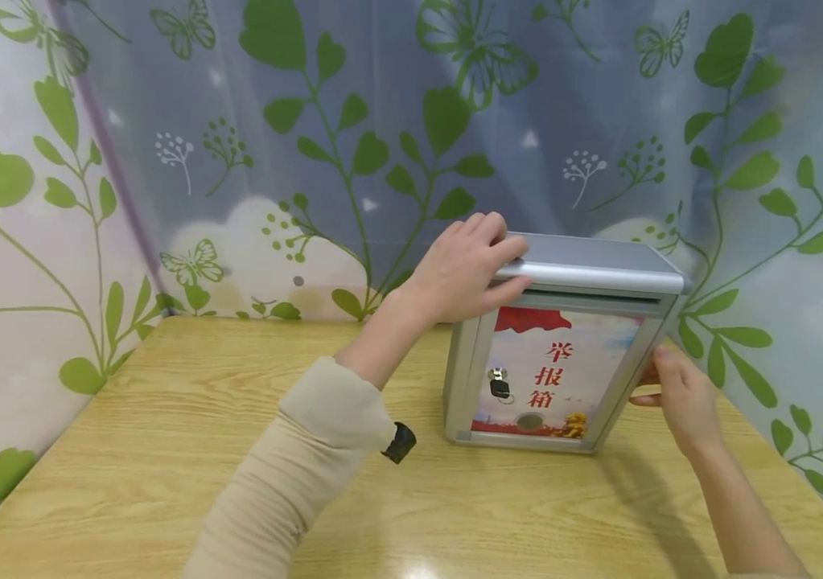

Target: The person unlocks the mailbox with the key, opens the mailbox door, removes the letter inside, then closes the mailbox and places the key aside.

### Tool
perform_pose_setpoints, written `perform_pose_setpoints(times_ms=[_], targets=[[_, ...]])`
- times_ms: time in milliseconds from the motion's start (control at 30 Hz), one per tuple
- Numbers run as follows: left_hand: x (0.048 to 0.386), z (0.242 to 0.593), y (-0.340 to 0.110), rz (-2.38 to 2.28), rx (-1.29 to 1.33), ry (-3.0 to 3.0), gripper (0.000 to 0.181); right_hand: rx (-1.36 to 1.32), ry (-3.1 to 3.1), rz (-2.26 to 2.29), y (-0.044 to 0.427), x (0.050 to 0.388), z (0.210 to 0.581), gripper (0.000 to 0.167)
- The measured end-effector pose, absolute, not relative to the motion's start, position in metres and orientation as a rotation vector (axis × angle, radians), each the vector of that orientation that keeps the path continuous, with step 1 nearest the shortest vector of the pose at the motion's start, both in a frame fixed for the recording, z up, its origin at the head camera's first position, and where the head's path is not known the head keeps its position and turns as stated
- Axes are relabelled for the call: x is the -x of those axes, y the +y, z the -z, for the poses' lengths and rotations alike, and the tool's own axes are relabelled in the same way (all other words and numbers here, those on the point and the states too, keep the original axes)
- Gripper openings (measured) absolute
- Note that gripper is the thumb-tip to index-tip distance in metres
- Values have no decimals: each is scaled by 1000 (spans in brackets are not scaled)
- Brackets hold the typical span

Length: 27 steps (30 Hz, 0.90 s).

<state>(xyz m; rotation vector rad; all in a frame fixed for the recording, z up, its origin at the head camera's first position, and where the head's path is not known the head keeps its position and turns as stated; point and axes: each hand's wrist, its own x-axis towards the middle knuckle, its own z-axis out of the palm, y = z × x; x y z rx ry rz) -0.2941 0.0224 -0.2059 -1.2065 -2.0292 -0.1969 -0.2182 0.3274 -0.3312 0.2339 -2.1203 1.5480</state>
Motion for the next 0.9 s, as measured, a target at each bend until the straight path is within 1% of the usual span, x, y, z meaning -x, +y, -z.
perform_pose_setpoints(times_ms=[433,900], targets=[[298,205,8,247,1216,-2035,30,-203,-2193,-1534,315,225,329,29],[303,207,-9,314,1229,-1995,27,-251,-2222,-1537,302,233,329,28]])
